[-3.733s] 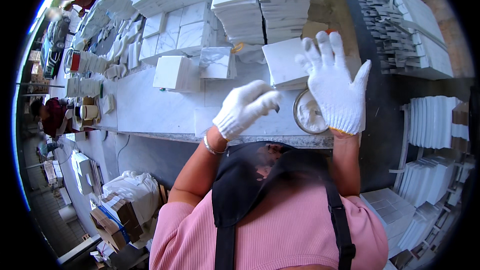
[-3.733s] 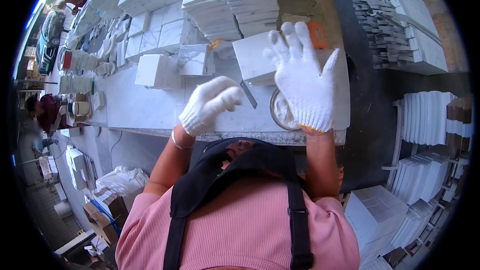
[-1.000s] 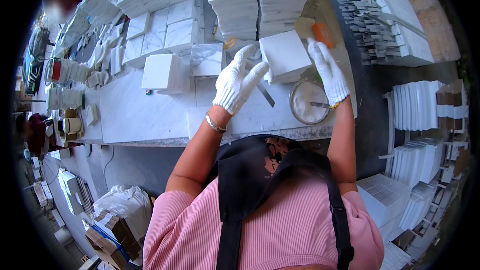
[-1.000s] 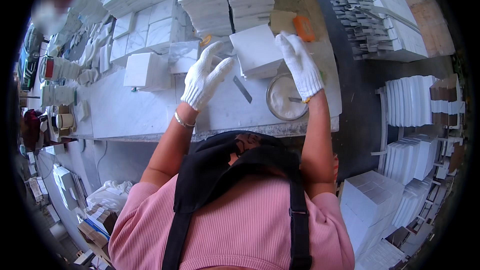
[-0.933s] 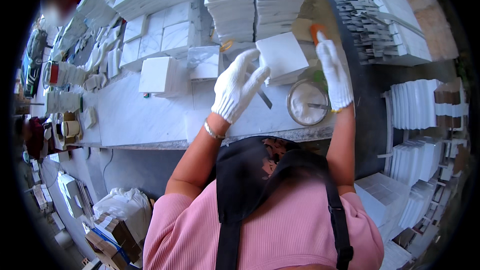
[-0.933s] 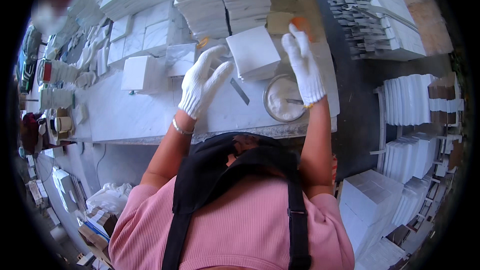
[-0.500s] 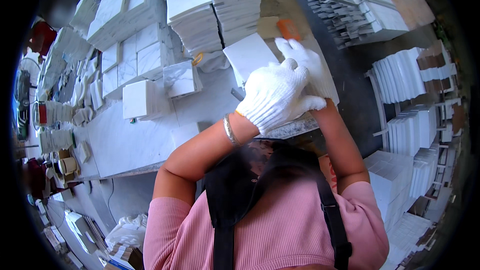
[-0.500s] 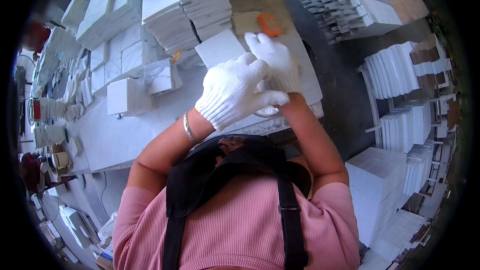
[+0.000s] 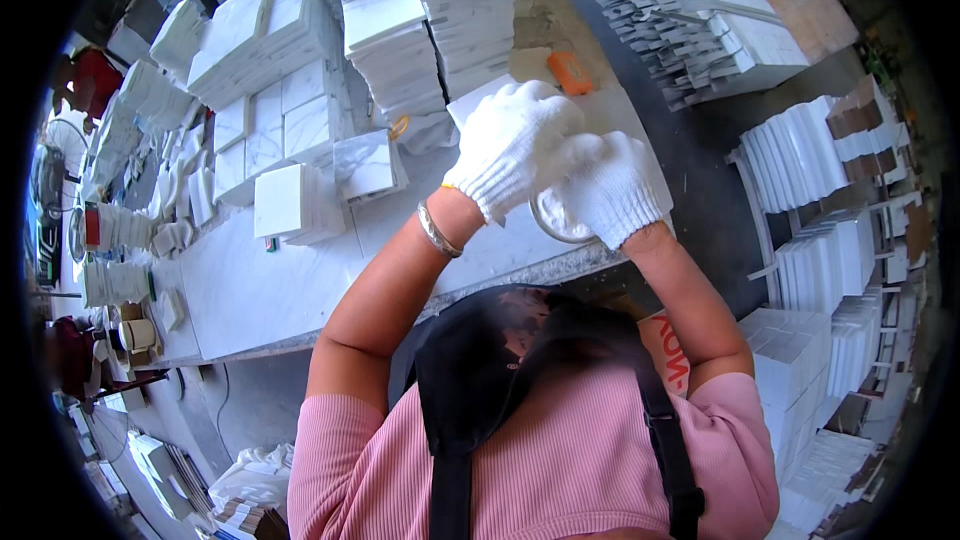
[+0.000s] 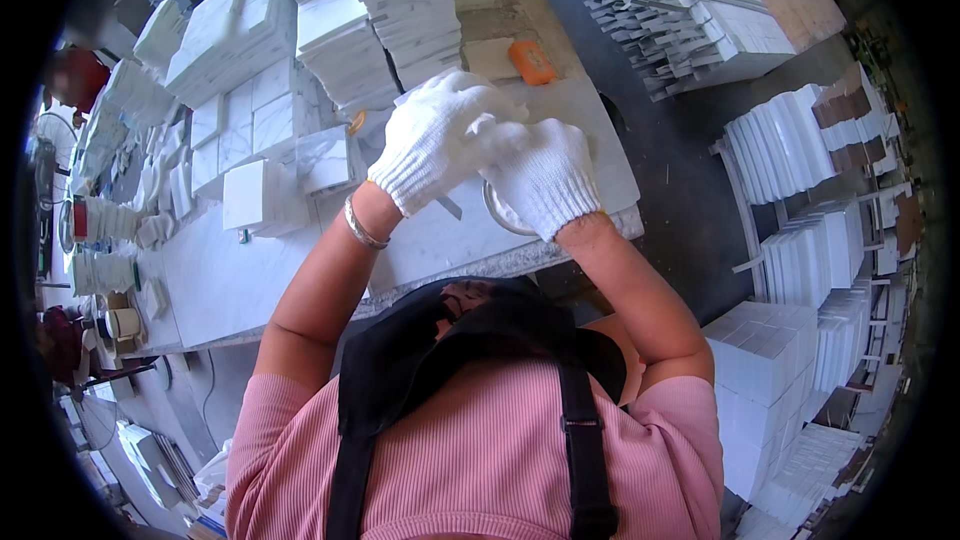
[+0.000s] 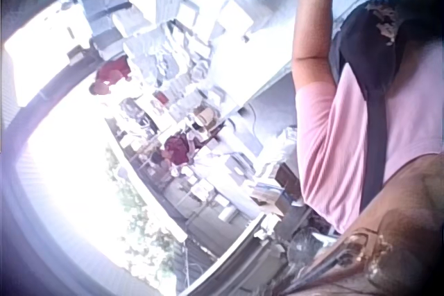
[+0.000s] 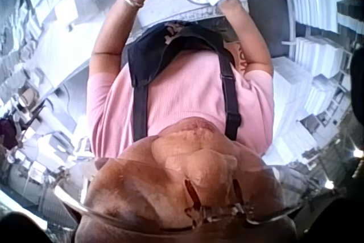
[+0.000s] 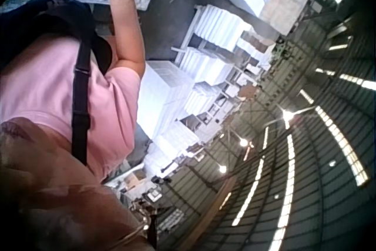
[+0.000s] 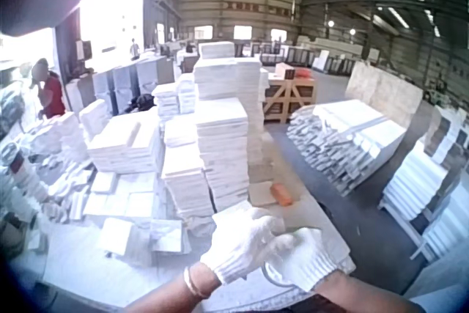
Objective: The person applies adhesive to the edges of small white square tiles and joins them together. They handle the tiles one at a time, pressing the edges to bond them, and place the assembled pieces on a table.
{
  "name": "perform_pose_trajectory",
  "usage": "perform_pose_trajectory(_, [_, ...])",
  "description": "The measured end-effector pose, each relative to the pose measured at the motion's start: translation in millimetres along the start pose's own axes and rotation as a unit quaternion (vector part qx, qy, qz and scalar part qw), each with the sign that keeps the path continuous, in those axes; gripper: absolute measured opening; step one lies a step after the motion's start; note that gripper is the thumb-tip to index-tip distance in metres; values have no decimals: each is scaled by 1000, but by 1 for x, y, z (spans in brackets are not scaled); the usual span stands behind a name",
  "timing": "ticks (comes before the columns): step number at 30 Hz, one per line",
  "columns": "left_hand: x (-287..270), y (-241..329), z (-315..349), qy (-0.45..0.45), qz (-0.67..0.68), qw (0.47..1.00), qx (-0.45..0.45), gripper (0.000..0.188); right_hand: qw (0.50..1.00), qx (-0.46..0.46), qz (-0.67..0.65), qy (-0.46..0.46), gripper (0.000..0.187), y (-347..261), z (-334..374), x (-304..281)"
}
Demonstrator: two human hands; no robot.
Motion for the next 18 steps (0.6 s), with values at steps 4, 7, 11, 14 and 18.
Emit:
perform_pose_trajectory(4, [6, 17, 3, -45, -21, 998, 38, 41, 995, 43, -72, 44, 15, 14, 11, 30])
perform_pose_trajectory(7, [3, 33, 4, -59, -56, 995, 57, 44, 992, -6, -56, 115, 20, 10, 12, 27])
perform_pose_trajectory(11, [7, 63, 8, -99, -93, 990, 43, 46, 989, -103, 21, 109, 35, -3, 13, 6])
perform_pose_trajectory(14, [18, 59, 8, -189, -54, 980, 20, 40, 993, -72, 91, 6, 50, -1, 2, 6])
perform_pose_trajectory(18, [42, 57, 20, -111, -168, 951, 233, 27, 993, -62, 97, 13, 62, 4, 10, 31])
Point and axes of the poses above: each hand's wrist, its own z-axis away from the middle knuckle, its own x-axis out of the palm, y = z × x, the point moved 6 cm from there along -z, towards the middle knuckle, and after that the axes turned 9 degrees about y, right-handed, at the moved point
